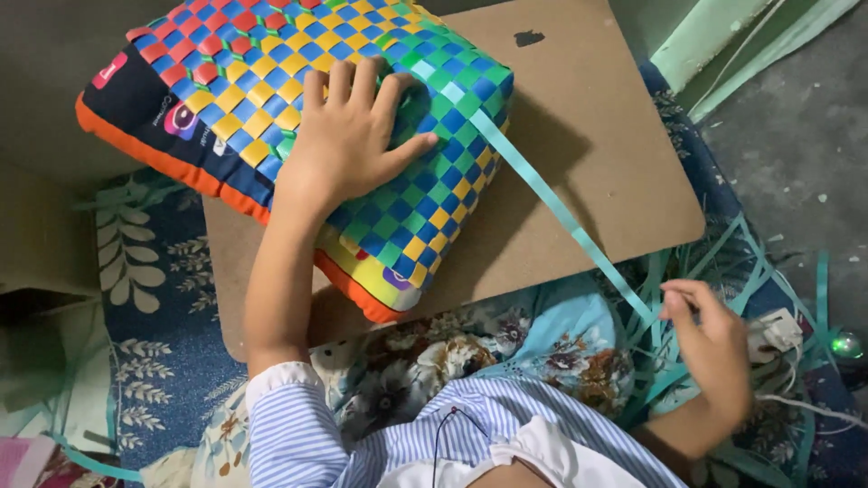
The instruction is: Weaving and finishing a colorful plastic basket by threading plastic strips through the structure.
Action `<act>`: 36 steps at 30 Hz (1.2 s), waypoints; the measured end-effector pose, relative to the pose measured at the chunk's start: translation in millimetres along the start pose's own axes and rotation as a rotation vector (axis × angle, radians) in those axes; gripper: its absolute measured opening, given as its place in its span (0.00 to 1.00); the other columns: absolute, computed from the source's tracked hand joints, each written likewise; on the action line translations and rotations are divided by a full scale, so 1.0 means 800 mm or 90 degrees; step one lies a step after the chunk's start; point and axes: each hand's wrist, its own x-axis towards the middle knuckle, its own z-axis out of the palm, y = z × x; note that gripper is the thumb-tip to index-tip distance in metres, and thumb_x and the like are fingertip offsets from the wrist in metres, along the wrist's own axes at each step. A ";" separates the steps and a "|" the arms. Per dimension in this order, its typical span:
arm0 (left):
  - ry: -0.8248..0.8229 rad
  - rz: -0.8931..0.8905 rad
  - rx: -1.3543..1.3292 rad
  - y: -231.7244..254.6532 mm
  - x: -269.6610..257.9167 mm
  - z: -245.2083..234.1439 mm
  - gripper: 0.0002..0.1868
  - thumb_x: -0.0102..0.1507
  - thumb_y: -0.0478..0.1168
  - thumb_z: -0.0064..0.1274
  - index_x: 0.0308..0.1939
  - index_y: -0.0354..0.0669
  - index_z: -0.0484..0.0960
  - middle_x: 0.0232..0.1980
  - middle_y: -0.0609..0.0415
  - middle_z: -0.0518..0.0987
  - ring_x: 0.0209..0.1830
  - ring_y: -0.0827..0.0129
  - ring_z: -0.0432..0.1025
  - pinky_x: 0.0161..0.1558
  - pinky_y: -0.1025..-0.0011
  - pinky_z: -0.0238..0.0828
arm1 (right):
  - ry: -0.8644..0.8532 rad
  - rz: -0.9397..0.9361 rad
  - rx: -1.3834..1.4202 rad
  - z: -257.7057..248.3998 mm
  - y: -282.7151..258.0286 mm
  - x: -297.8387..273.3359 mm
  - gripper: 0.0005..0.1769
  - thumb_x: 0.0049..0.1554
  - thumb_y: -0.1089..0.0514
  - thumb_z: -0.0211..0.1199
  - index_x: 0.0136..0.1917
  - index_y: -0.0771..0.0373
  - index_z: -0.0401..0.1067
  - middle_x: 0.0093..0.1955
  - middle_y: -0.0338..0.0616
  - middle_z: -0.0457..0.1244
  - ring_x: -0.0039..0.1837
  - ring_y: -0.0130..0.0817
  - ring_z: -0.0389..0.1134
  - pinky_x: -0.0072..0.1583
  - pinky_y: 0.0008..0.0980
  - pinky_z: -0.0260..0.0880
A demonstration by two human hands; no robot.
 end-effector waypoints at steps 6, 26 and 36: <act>-0.039 -0.025 0.011 -0.001 0.001 0.002 0.45 0.75 0.72 0.32 0.75 0.34 0.69 0.61 0.41 0.71 0.52 0.51 0.61 0.58 0.54 0.50 | -0.052 0.044 0.017 0.010 -0.016 0.003 0.13 0.65 0.60 0.56 0.60 0.67 0.74 0.39 0.45 0.68 0.35 0.34 0.60 0.40 0.31 0.58; -0.021 -0.028 -0.016 0.002 -0.001 -0.004 0.41 0.76 0.71 0.33 0.75 0.41 0.70 0.63 0.41 0.71 0.54 0.50 0.61 0.59 0.53 0.50 | 0.118 -0.173 0.346 0.045 -0.032 0.050 0.36 0.71 0.59 0.50 0.86 0.68 0.41 0.56 0.50 0.60 0.51 0.32 0.58 0.57 0.27 0.60; -0.028 -0.041 -0.007 0.002 0.001 -0.009 0.42 0.75 0.73 0.33 0.76 0.43 0.69 0.63 0.43 0.72 0.55 0.52 0.61 0.59 0.55 0.51 | 0.274 -0.203 -0.303 0.124 -0.027 0.113 0.22 0.61 0.51 0.69 0.64 0.65 0.77 0.66 0.52 0.60 0.64 0.51 0.54 0.63 0.48 0.49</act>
